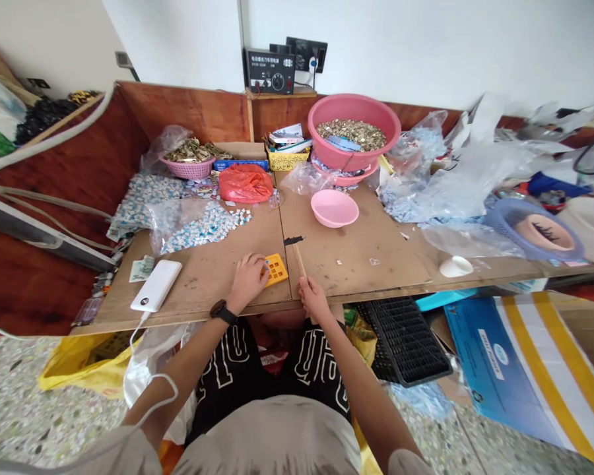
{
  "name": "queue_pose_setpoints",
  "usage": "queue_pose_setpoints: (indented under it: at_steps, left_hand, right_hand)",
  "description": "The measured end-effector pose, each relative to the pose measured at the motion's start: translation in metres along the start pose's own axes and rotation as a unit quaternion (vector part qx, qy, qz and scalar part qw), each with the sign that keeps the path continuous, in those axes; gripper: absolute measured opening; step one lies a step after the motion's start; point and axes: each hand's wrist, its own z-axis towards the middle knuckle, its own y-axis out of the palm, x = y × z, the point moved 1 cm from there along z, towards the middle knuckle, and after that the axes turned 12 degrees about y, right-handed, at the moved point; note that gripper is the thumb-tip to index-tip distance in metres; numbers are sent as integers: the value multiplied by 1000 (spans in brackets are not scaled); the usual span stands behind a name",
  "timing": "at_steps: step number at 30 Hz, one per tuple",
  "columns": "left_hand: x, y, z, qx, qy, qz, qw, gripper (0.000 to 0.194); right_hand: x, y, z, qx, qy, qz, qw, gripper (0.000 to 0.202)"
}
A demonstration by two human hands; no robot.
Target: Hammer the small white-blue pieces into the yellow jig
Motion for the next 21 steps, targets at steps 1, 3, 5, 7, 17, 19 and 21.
queue_pose_setpoints:
  at_steps: [1, 3, 5, 7, 17, 19, 21]
  left_hand:
    - [-1, 1, -1, 3, 5, -11, 1000, 12]
    - [-1, 4, -2, 16, 1, -35, 999, 11]
    - [-1, 6, -2, 30, -14, -46, 998, 11]
    - [1, 7, -1, 30, -28, -40, 998, 10]
    - [-1, -3, -46, 65, -51, 14, 996, 76]
    - [-5, 0, -57, 51, -55, 11, 997, 75]
    - [-6, 4, -63, 42, -57, 11, 997, 74]
  right_hand:
    - [0, 1, 0, 2, -2, -1, 1000, 67]
    - [0, 2, -1, 4, -3, -2, 1000, 69]
    - [0, 3, -3, 8, -11, -22, 1000, 69]
    - [-2, 0, -6, 21, -37, -71, 997, 68]
    - [-27, -40, -54, 52, -205, -350, 913, 45]
    - [-25, -36, -62, 75, -202, -382, 899, 45]
    - [-19, -30, -64, 86, -181, -428, 882, 41]
